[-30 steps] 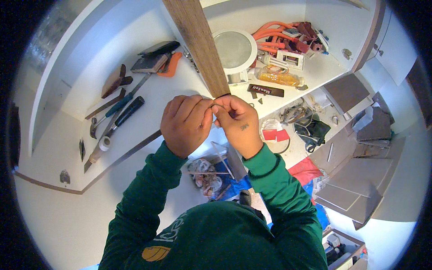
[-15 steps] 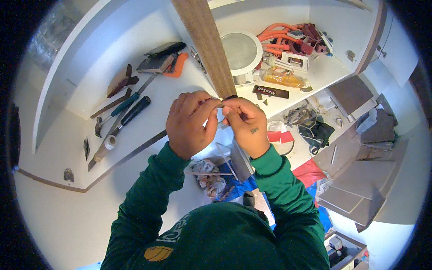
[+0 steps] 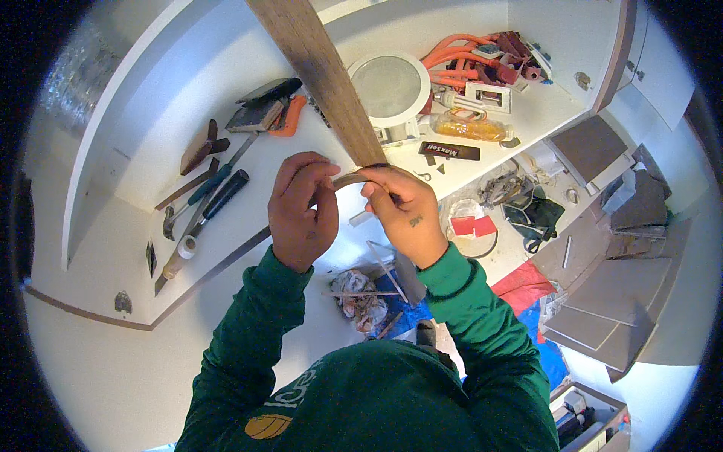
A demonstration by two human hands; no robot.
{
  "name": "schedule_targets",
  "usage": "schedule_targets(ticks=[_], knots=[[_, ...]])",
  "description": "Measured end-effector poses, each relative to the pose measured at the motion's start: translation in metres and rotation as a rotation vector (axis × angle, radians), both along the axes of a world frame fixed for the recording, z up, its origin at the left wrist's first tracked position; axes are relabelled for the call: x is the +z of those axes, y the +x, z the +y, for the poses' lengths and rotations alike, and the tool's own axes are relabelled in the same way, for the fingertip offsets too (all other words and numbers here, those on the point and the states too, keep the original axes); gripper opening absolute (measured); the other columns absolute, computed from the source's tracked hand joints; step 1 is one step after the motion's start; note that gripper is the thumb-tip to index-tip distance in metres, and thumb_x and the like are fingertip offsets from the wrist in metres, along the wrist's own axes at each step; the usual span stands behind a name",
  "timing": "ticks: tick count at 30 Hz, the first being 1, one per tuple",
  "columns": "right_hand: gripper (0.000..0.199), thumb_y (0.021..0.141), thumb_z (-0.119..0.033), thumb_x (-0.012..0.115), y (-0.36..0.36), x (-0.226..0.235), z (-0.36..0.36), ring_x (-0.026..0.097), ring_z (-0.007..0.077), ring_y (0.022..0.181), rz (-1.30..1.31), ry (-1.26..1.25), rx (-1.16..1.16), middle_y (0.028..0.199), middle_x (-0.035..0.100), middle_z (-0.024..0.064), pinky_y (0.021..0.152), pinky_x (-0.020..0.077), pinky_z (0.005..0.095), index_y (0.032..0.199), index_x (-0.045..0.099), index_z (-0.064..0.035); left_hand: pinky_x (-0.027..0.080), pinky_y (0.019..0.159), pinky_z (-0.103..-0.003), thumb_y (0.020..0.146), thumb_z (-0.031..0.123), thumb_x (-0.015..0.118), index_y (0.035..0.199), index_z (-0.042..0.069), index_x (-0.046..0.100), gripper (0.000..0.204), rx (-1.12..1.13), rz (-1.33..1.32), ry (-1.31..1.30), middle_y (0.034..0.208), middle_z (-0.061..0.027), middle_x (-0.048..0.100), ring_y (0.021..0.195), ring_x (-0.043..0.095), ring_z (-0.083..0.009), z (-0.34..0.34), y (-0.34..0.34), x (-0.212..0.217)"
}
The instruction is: The person assembles a cabinet by attaching a wooden trim piece to the edge of a white shelf. They use a hammer to tap the trim into place and then apply a small amount of adhesive from a bottle to secure it.
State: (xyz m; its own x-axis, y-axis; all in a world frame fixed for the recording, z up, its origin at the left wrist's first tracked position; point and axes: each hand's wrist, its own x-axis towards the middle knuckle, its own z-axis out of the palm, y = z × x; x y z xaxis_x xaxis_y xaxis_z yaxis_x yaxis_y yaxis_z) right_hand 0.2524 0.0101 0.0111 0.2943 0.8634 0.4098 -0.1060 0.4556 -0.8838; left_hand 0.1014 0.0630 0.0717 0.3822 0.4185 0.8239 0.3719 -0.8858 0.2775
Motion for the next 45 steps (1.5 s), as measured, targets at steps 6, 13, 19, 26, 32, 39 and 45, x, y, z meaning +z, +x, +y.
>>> schedule_targets(ticks=[6, 13, 19, 26, 32, 39, 45], knots=[[0.027, 0.090, 0.000, 0.061, 0.000, 0.007, -0.007, 0.061, 0.0175, 0.072, -0.323, 0.173, -0.237, 0.087, 0.063, 0.0130, 0.063, 0.0486, 0.0279, 0.116, 0.068, 0.0005, 0.051, 0.074, -0.035, 0.084, 0.007, 0.070, 0.110, 0.002, 0.065, 0.027, -0.128, 0.001, -0.361, 0.100, -0.0122, 0.066, 0.084, 0.063, -0.0235, -0.058, -0.004, -0.007], [0.040, 0.083, 0.007, 0.057, 0.009, 0.007, -0.013, 0.060, 0.0214, 0.073, -0.542, 0.224, -0.298, 0.090, 0.058, 0.0118, 0.063, 0.0500, 0.0291, 0.121, 0.066, -0.0020, 0.044, 0.092, -0.034, 0.100, 0.041, 0.054, 0.114, 0.003, 0.064, 0.043, -0.337, -0.693, -1.424, 0.108, -0.0077, 0.066, 0.101, 0.060, -0.0172, -0.040, 0.026, -0.022], [0.032, 0.088, 0.001, 0.058, 0.019, 0.001, -0.009, 0.059, 0.0160, 0.071, -0.525, 0.191, -0.365, 0.086, 0.060, 0.0080, 0.063, 0.0498, 0.0276, 0.119, 0.067, -0.0016, 0.040, 0.076, -0.030, 0.090, 0.042, 0.068, 0.096, 0.011, 0.064, 0.032, -0.315, -0.928, -1.559, 0.088, -0.0008, 0.065, 0.085, 0.059, -0.0123, -0.024, 0.045, -0.033], [0.064, 0.091, -0.058, 0.061, 0.196, -0.035, 0.060, 0.060, 0.0194, 0.050, -0.334, -0.734, -0.641, 0.058, 0.059, 0.0097, 0.047, 0.0458, 0.0315, 0.071, 0.062, 0.0028, 0.040, 0.083, -0.033, 0.088, 0.041, 0.071, 0.100, 0.017, 0.064, 0.027, -0.273, -0.926, -1.531, 0.086, 0.0034, 0.062, 0.088, 0.059, -0.0122, -0.027, 0.049, -0.031], [0.064, 0.085, -0.062, 0.066, 0.272, -0.085, 0.113, 0.059, 0.0194, 0.047, -0.475, -1.034, -0.566, 0.059, 0.061, 0.0091, 0.045, 0.0468, 0.0341, 0.070, 0.066, 0.0000, 0.042, 0.083, -0.032, 0.088, 0.040, 0.072, 0.100, 0.016, 0.065, 0.028, -0.341, -0.893, -1.538, 0.086, 0.0018, 0.064, 0.087, 0.062, -0.0132, -0.025, 0.052, -0.037], [0.056, 0.083, -0.054, 0.072, 0.287, -0.112, 0.140, 0.060, 0.0204, 0.049, -0.580, -1.001, -0.755, 0.061, 0.063, 0.0100, 0.050, 0.0486, 0.0365, 0.068, 0.066, -0.0004, 0.046, 0.082, -0.032, 0.088, 0.037, 0.072, 0.100, 0.014, 0.066, 0.027, -0.384, -0.934, -1.523, 0.089, -0.0016, 0.068, 0.088, 0.064, -0.0150, -0.028, 0.052, -0.035], [0.037, 0.080, -0.038, 0.077, 0.269, -0.100, 0.134, 0.057, 0.0219, 0.048, 0.052, -0.854, -0.677, 0.063, 0.060, 0.0095, 0.047, 0.0461, 0.0382, 0.074, 0.063, -0.0039, 0.047, 0.086, -0.034, 0.091, 0.030, 0.069, 0.104, 0.012, 0.065, 0.023, -0.465, -0.972, -1.598, 0.096, -0.0053, 0.070, 0.095, 0.065, -0.0182, -0.029, 0.050, -0.035]])
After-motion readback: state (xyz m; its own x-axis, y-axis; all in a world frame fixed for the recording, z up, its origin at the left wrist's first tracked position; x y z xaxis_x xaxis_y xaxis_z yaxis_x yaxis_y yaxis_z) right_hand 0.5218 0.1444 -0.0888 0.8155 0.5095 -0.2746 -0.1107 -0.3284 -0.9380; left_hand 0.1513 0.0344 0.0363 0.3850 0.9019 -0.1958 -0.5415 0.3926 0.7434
